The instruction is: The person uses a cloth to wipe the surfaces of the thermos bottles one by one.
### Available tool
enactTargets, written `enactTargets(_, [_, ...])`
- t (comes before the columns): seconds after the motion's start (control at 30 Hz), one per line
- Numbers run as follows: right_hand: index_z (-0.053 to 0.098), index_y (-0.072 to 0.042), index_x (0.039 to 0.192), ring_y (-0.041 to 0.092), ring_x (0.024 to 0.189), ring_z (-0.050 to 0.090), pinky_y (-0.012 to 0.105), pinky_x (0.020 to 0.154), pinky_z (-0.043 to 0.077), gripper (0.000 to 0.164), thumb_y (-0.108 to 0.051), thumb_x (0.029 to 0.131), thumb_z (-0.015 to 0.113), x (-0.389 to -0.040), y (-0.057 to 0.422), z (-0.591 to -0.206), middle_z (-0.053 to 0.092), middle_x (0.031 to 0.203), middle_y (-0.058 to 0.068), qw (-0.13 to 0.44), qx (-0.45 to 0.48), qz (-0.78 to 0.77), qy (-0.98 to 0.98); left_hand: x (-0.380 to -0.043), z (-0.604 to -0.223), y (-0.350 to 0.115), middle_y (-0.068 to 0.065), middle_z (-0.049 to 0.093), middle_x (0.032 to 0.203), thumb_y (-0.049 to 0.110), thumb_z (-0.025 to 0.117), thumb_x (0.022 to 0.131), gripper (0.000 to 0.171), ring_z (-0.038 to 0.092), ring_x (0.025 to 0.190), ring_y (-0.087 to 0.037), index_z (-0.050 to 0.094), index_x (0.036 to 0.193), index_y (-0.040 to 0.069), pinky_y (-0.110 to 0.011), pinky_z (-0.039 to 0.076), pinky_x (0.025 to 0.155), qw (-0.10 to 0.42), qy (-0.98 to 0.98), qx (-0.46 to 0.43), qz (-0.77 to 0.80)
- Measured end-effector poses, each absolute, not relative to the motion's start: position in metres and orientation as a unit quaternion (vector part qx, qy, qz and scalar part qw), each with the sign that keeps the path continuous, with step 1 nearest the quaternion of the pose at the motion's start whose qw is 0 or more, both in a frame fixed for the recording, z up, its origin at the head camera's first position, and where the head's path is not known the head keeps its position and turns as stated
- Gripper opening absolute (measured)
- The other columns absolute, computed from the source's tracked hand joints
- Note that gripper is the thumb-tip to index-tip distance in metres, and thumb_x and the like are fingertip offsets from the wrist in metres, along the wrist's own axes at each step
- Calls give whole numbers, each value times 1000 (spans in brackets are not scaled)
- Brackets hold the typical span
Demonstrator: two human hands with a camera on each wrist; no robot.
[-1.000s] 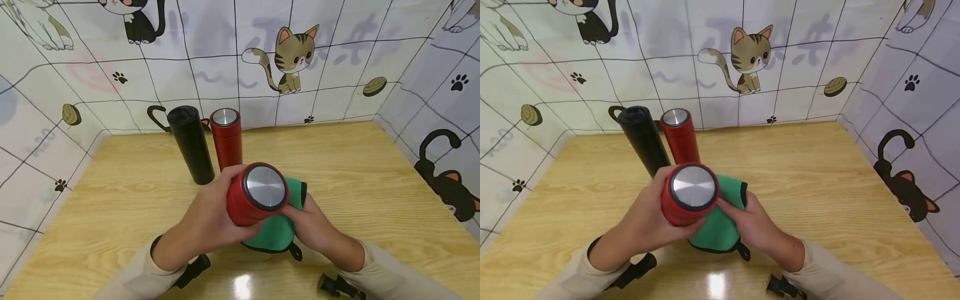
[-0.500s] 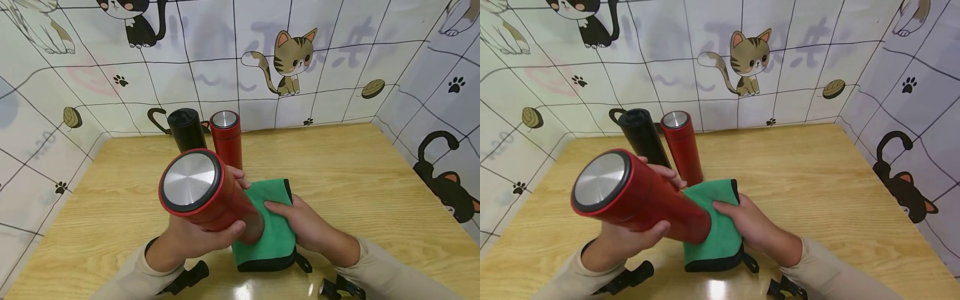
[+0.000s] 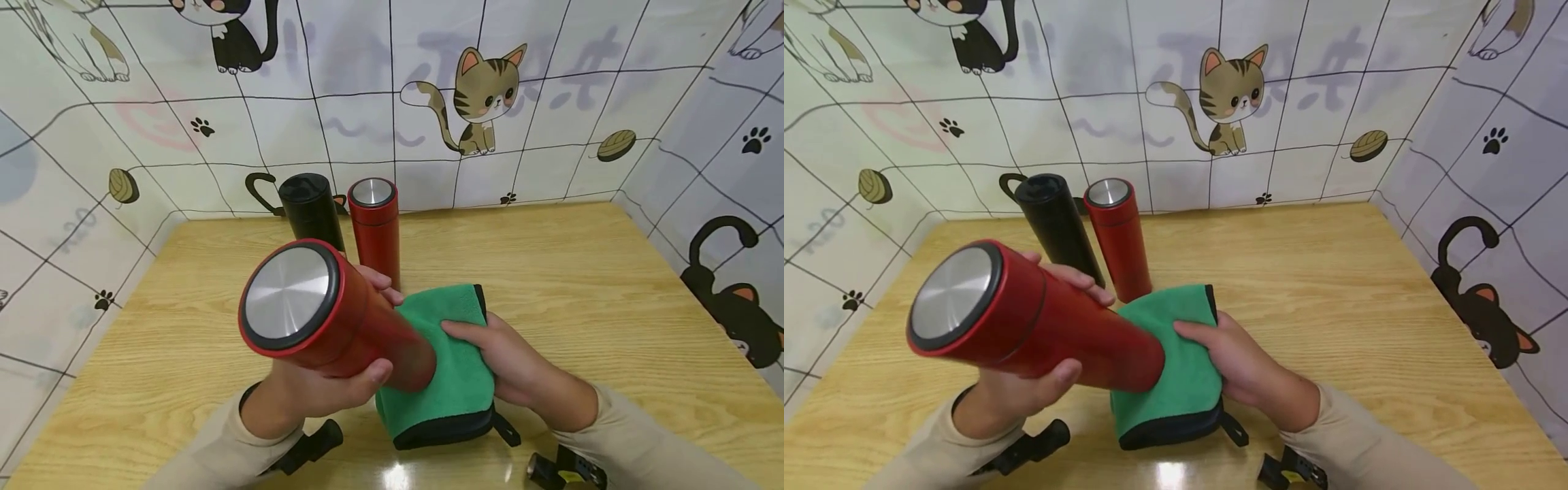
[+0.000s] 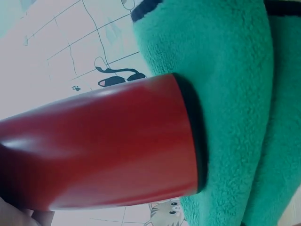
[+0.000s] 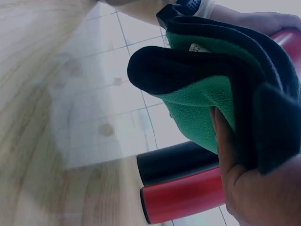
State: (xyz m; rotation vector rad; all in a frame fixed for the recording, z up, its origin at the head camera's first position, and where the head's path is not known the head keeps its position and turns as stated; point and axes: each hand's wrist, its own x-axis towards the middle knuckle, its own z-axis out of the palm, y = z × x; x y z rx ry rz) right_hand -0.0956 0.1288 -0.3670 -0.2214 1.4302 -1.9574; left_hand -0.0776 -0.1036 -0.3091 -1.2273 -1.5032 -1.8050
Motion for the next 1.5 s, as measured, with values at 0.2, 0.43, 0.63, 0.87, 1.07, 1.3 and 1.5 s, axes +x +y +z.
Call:
enactTargets(0.2, [44,-8,131,18,100,72,40,87,60,34,-24,103,54,-97,132,-362,66,113,2,346,-93,-736,573,-78,-310,-99,-12,63,122,20,74,83,79,68,106,-22,27,140,-8,-39,55,97,266,-532,-454,-664])
enactTargets(0.43, [44,-7,130,17,99,71,39,87,60,34,-22,102,57,-95,137,-358,66,112,1,334,-91,-733,585,-78,-310,-96,-13,62,122,18,74,83,79,68,107,-23,26,141,-8,-40,55,98,262,-517,-458,-674])
enactTargets(0.63, [52,-2,133,21,98,73,39,83,61,35,-16,101,57,-97,138,-367,71,114,6,358,-173,-694,600,-79,-307,-94,-11,63,124,18,76,83,78,68,109,-24,27,141,-4,-39,55,98,253,-513,-453,-684])
enactTargets(0.87, [57,2,126,22,96,73,34,83,60,33,-17,100,60,-99,136,-373,72,112,14,382,-256,-586,667,-98,-300,-99,-10,66,115,33,80,84,64,70,101,-27,46,130,3,-40,59,88,207,-588,-366,-691])
enactTargets(1.07, [70,-10,105,3,80,64,20,76,54,13,-17,98,62,-100,147,-371,70,91,-5,369,-353,-479,714,-125,-300,-72,-8,60,122,21,82,80,72,63,111,-26,39,138,10,-45,58,91,145,-635,-325,-685])
enactTargets(1.3, [68,-18,101,-5,70,53,14,66,47,6,-22,98,63,-89,143,-360,58,80,-15,372,-405,-434,714,-157,-322,-35,3,52,135,13,82,80,85,52,125,-15,30,146,25,-40,53,99,70,-718,-262,-641])
enactTargets(1.5, [66,-17,99,-5,67,49,13,63,45,6,-22,98,64,-86,142,-354,52,76,-15,381,-403,-427,714,-183,-344,-18,6,53,135,19,82,82,84,52,125,-13,30,146,28,-39,53,99,51,-744,-200,-636])
